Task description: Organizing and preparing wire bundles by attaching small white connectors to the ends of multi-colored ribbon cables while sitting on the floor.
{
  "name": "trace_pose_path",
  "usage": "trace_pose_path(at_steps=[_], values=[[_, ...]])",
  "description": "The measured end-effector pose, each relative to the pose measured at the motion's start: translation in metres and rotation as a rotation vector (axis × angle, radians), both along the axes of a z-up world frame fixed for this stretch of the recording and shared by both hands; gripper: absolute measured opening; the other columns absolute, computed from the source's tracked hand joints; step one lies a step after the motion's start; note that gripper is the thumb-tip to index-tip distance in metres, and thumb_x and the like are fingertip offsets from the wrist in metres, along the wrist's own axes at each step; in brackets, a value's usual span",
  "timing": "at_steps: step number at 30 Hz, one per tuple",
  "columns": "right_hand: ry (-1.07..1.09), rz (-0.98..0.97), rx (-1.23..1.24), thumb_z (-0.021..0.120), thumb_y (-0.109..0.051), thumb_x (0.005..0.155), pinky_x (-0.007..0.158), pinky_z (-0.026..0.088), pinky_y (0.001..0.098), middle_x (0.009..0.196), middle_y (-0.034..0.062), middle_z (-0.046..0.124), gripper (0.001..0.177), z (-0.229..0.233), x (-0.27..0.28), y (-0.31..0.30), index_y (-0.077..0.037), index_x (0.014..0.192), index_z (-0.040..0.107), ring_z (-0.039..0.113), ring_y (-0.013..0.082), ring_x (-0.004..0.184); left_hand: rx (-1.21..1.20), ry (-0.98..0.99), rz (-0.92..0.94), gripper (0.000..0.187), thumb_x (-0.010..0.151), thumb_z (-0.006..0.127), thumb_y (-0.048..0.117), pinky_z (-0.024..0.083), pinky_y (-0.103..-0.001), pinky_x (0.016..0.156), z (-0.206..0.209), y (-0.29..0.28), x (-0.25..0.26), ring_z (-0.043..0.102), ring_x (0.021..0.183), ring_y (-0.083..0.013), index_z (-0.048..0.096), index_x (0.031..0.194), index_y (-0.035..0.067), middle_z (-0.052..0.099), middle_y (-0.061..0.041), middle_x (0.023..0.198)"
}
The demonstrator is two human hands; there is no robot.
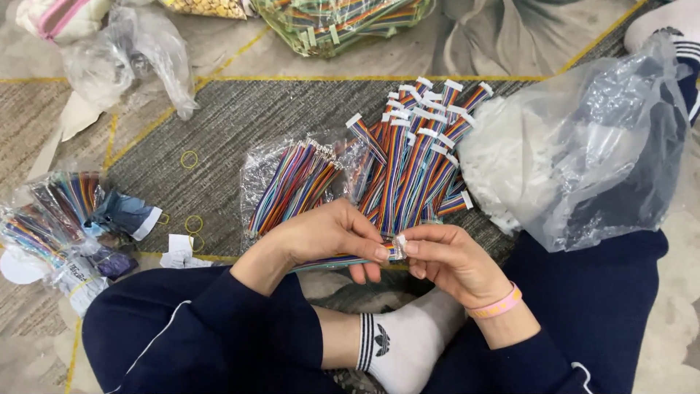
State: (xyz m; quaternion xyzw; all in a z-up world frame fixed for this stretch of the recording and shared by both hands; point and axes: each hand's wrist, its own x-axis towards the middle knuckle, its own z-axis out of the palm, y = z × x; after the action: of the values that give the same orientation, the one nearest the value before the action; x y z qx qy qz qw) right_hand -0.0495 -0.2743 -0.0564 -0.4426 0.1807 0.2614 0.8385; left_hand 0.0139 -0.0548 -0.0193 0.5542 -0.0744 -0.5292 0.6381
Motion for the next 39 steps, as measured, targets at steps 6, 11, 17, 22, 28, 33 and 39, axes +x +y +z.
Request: trace_pose_path(at_steps=[6,11,17,22,28,33,39], values=[[-0.014,-0.008,-0.015,0.068,0.006,0.072,0.045,0.043,0.0241,0.068,0.0160,0.063,0.022,0.003,0.000,0.002,0.010,0.094,0.069,0.055,0.0151,0.052,0.019,-0.033,-0.006,0.014,0.079,0.068,0.004,0.056,-0.026,0.057,0.006,0.001,0.000,0.069,0.056,-0.0199,0.070,0.086,-0.008,0.070,-0.019,0.067],[-0.005,-0.016,-0.007,0.067,0.006,0.074,0.040,0.041,0.0227,0.066,0.0188,0.061,0.023,0.001,-0.004,0.005,0.012,0.096,0.068,0.051,0.0130,0.047,0.070,-0.091,-0.009,0.014,0.078,0.068,0.003,0.055,-0.026,0.056,0.009,0.002,-0.001,0.068,0.055,-0.0194,0.069,0.085,-0.009,0.069,-0.019,0.066],[-0.049,-0.019,-0.087,0.069,0.007,0.073,0.040,0.039,0.0216,0.067,0.0192,0.062,0.020,0.005,-0.003,0.012,0.010,0.093,0.068,0.050,0.0122,0.048,0.119,-0.113,-0.026,0.014,0.078,0.069,0.004,0.055,-0.025,0.059,0.012,0.003,-0.001,0.068,0.055,-0.0177,0.069,0.084,-0.008,0.070,-0.017,0.065],[-0.042,-0.013,-0.126,0.069,0.006,0.073,0.037,0.038,0.0193,0.065,0.0192,0.060,0.021,0.003,-0.003,0.012,0.013,0.093,0.067,0.049,0.0108,0.047,0.203,-0.198,-0.058,0.014,0.078,0.068,0.007,0.054,-0.023,0.061,0.011,-0.001,-0.003,0.068,0.055,-0.0161,0.070,0.082,-0.006,0.070,-0.014,0.065],[-0.054,0.025,-0.218,0.071,0.005,0.072,0.035,0.036,0.0175,0.063,0.0182,0.061,0.020,0.007,-0.003,0.013,0.013,0.090,0.067,0.047,0.0094,0.046,0.342,-0.344,-0.111,0.014,0.079,0.066,0.010,0.053,-0.021,0.059,0.022,-0.005,-0.007,0.069,0.054,-0.0128,0.071,0.082,-0.002,0.071,-0.010,0.061],[-0.088,-0.002,-0.317,0.071,0.006,0.072,0.036,0.034,0.0185,0.061,0.0168,0.059,0.018,0.011,-0.003,0.021,0.013,0.088,0.066,0.042,0.0083,0.045,0.401,-0.382,-0.108,0.014,0.079,0.063,0.012,0.053,-0.021,0.064,0.023,-0.005,-0.008,0.069,0.055,-0.0132,0.072,0.080,0.001,0.070,-0.007,0.059],[-0.068,-0.105,-0.256,0.070,0.006,0.074,0.036,0.035,0.0183,0.061,0.0145,0.058,0.018,0.005,-0.012,0.036,0.014,0.090,0.066,0.043,0.0088,0.043,0.386,-0.326,-0.057,0.013,0.078,0.062,0.010,0.053,-0.022,0.062,0.014,-0.006,-0.009,0.068,0.053,-0.0124,0.071,0.078,0.000,0.070,-0.008,0.059]])
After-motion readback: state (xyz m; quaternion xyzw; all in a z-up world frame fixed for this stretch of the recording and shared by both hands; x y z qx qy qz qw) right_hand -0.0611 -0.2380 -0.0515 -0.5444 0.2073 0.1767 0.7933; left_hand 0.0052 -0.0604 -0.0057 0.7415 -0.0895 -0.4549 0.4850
